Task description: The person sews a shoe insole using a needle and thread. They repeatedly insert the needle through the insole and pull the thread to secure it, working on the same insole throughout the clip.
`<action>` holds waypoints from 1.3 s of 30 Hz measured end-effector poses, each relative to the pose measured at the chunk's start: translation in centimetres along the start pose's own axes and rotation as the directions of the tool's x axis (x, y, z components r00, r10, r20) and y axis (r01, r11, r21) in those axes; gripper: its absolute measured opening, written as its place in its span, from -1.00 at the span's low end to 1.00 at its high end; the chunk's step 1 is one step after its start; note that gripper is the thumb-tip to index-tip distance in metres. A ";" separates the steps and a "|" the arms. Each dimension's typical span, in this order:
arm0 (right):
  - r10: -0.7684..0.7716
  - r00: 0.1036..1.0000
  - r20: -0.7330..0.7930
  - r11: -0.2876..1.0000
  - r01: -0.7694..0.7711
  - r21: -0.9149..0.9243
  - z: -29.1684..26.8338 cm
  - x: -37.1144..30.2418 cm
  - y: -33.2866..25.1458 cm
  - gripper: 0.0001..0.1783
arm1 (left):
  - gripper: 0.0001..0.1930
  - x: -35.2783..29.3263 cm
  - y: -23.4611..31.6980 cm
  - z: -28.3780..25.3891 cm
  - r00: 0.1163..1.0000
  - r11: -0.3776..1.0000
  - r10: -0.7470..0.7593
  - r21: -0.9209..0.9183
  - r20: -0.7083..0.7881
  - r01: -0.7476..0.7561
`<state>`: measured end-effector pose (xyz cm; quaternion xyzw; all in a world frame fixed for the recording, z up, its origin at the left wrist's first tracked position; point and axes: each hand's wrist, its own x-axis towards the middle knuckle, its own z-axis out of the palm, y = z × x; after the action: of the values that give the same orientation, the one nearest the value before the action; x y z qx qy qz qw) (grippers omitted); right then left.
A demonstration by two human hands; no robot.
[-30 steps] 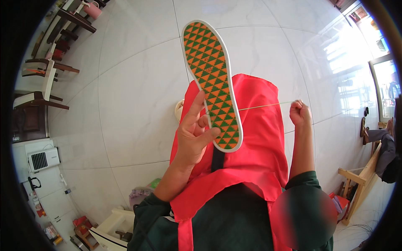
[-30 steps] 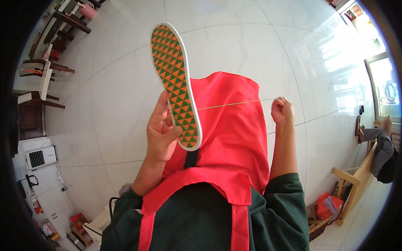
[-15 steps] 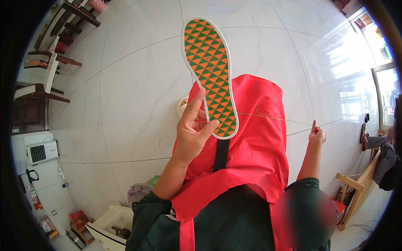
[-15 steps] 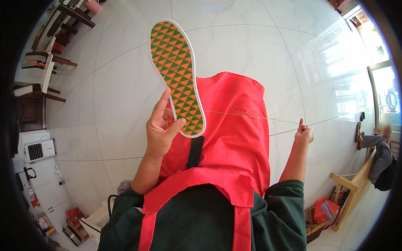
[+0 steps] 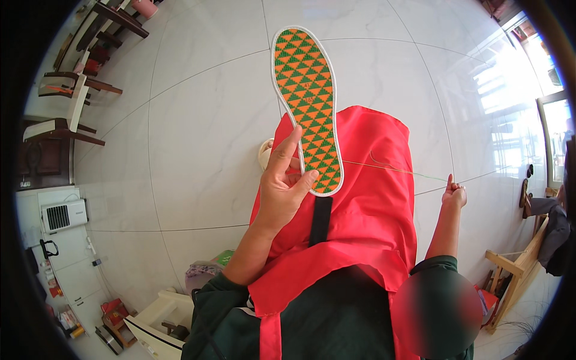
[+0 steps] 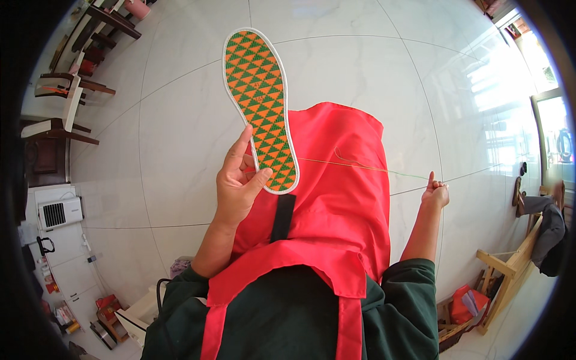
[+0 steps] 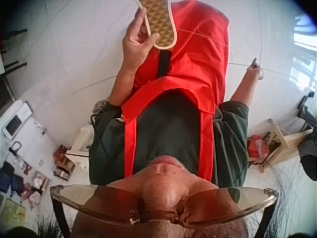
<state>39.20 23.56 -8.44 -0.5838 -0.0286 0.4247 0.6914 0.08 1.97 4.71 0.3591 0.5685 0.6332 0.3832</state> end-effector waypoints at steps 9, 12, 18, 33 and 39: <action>-0.146 0.955 0.258 0.953 0.206 -0.222 3.9 -6.9 -1.4 -0.87 | -0.29 0.5 0.1 0.0 0.974 0.726 -0.205 -0.651 0.101 0.221; -0.178 0.695 0.697 0.861 0.453 -0.232 7.7 -15.9 -2.1 -0.83 | -0.39 0.6 -2.9 -1.7 0.944 -0.025 0.055 -0.945 0.325 0.327; -0.043 0.200 0.979 0.780 0.619 -0.093 10.6 -30.1 -1.6 -0.92 | -0.42 0.9 -2.1 -0.6 0.929 -0.385 0.175 -0.846 0.326 0.369; -0.150 -0.113 0.982 0.651 0.736 0.184 10.6 -35.2 3.6 -0.91 | -0.52 0.4 -2.4 -0.7 0.920 -0.502 0.204 -0.772 0.334 0.391; -0.140 -0.119 0.983 0.646 0.741 0.182 10.6 -35.2 3.7 -0.90 | -0.50 0.3 -2.1 -0.7 0.925 -0.509 0.188 -0.772 0.332 0.380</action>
<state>9.03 9.85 7.89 -0.2314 -0.7768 0.3987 0.4290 -0.49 2.05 2.51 -0.1172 -0.3065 0.6876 0.6478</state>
